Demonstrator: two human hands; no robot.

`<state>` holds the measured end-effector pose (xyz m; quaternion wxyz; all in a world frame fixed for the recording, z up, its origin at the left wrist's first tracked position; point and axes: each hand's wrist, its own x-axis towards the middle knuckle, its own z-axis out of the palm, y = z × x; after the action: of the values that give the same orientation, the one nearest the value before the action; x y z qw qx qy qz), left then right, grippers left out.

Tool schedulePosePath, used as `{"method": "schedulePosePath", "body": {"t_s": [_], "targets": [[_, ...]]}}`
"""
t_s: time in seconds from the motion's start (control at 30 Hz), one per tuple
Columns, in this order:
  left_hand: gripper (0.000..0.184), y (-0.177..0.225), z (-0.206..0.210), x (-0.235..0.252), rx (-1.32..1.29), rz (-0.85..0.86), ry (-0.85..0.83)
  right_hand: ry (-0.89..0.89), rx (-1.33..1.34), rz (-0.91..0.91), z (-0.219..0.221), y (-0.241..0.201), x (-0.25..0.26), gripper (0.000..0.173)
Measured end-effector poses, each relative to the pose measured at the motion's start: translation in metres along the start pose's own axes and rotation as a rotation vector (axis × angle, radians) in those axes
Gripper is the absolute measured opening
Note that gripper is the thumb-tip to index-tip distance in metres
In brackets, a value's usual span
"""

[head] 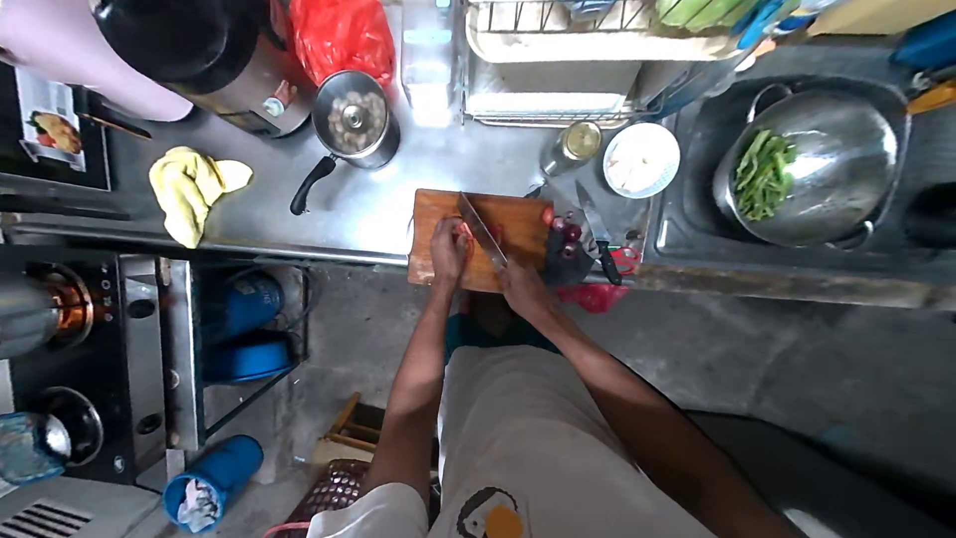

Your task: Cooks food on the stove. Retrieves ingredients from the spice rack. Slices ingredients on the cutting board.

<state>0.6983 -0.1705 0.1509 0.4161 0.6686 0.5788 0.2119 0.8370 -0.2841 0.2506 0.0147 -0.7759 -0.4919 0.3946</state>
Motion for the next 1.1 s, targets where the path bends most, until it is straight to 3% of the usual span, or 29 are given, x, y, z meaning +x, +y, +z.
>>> {"method": "schedulePosePath", "body": {"t_s": [0.73, 1.1], "targets": [[0.024, -0.003, 0.004, 0.0, -0.031, -0.017, 0.053, -0.044, -0.088, 0.06, -0.007, -0.044, 0.019, 0.029], [0.026, -0.011, 0.004, 0.0, -0.009, 0.019, 0.044, 0.053, 0.027, -0.007, 0.03, -0.031, 0.043, 0.035]]}}
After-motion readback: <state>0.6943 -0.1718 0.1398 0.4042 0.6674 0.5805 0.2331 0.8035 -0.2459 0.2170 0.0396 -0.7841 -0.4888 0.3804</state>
